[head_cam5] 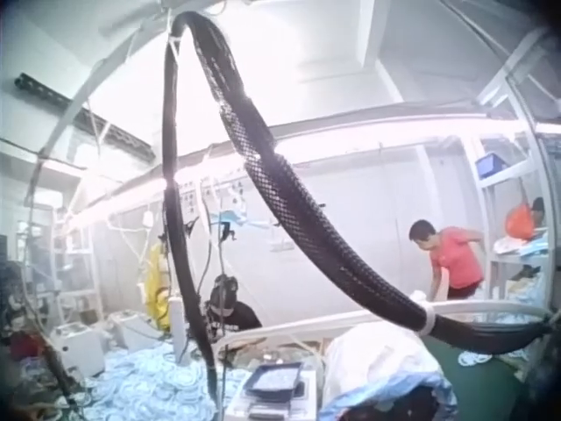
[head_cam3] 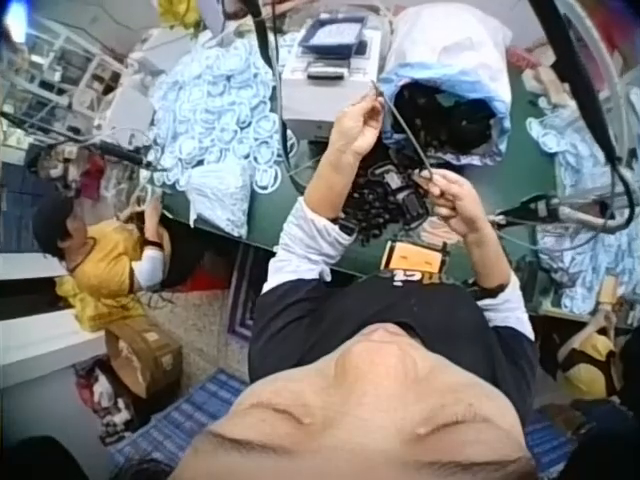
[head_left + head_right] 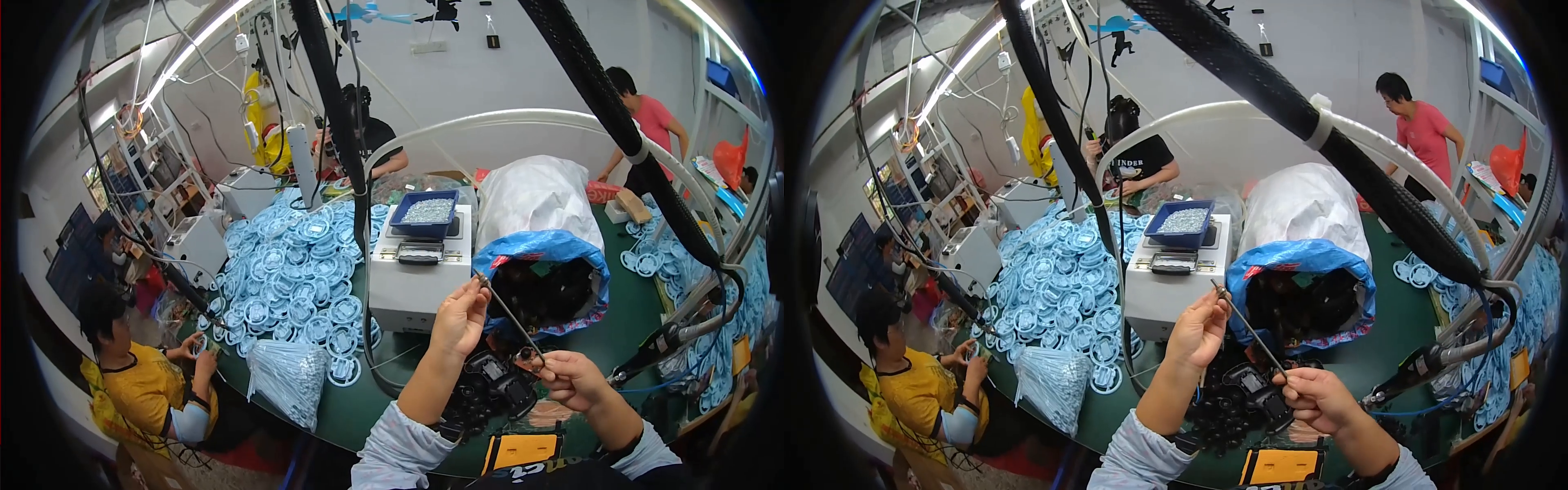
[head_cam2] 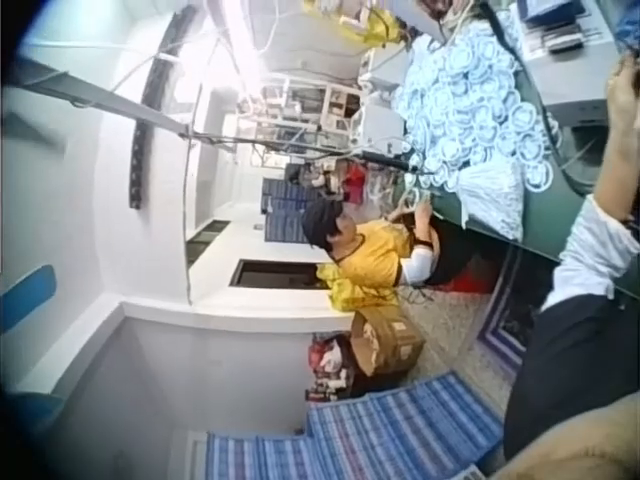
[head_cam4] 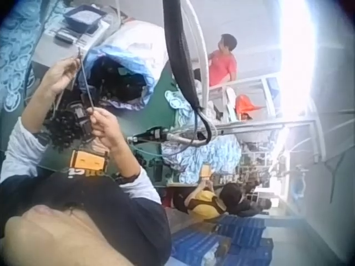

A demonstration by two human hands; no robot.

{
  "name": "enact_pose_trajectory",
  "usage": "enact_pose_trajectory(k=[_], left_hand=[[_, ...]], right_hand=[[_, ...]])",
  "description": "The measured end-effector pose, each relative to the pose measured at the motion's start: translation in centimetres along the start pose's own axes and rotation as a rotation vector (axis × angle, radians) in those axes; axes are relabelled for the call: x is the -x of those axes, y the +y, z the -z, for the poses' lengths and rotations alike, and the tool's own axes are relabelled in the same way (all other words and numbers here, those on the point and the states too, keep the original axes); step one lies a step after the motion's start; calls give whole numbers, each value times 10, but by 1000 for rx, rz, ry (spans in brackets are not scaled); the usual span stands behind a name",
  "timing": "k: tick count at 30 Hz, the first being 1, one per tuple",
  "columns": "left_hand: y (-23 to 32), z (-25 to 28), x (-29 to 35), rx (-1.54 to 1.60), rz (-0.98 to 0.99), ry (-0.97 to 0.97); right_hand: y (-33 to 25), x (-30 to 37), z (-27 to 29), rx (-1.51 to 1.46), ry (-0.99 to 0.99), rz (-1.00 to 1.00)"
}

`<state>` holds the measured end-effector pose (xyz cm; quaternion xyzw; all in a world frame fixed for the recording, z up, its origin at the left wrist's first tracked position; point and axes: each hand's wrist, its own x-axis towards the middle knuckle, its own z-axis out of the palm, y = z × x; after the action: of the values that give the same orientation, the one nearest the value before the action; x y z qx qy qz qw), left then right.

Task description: Assembling small plastic parts and using a sorting machine in a factory setting.

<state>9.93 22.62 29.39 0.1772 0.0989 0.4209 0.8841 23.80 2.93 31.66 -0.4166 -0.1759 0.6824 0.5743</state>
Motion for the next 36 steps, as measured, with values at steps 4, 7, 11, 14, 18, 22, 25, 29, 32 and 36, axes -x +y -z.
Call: enact_pose_trajectory(k=[4,7,11,14,18,22,25,29,32,36], left_hand=[[3,-6,7,42,121,-31],[7,-12,17,156,224,-129],[3,-3,15,166,182,-112],[10,-3,15,182,37,47],[35,-6,31,202,-54,164],[57,27,42,197,37,150],[59,64,68,80,49,183],[58,133,124,39,151,338],[48,158,164,-63,179,461],[20,177,195,25,207,487]], right_hand=[[0,-4,24,-208,-145,-153],[2,-3,33,-306,-213,-231],[7,-7,32,-348,-237,-255],[3,-20,18,-155,-174,-195],[8,-28,-16,280,-35,26],[30,-45,-18,850,88,569],[31,-37,-12,1167,76,700],[27,1,27,1472,-163,418],[49,35,71,1484,-122,453],[96,50,116,1795,9,196]])
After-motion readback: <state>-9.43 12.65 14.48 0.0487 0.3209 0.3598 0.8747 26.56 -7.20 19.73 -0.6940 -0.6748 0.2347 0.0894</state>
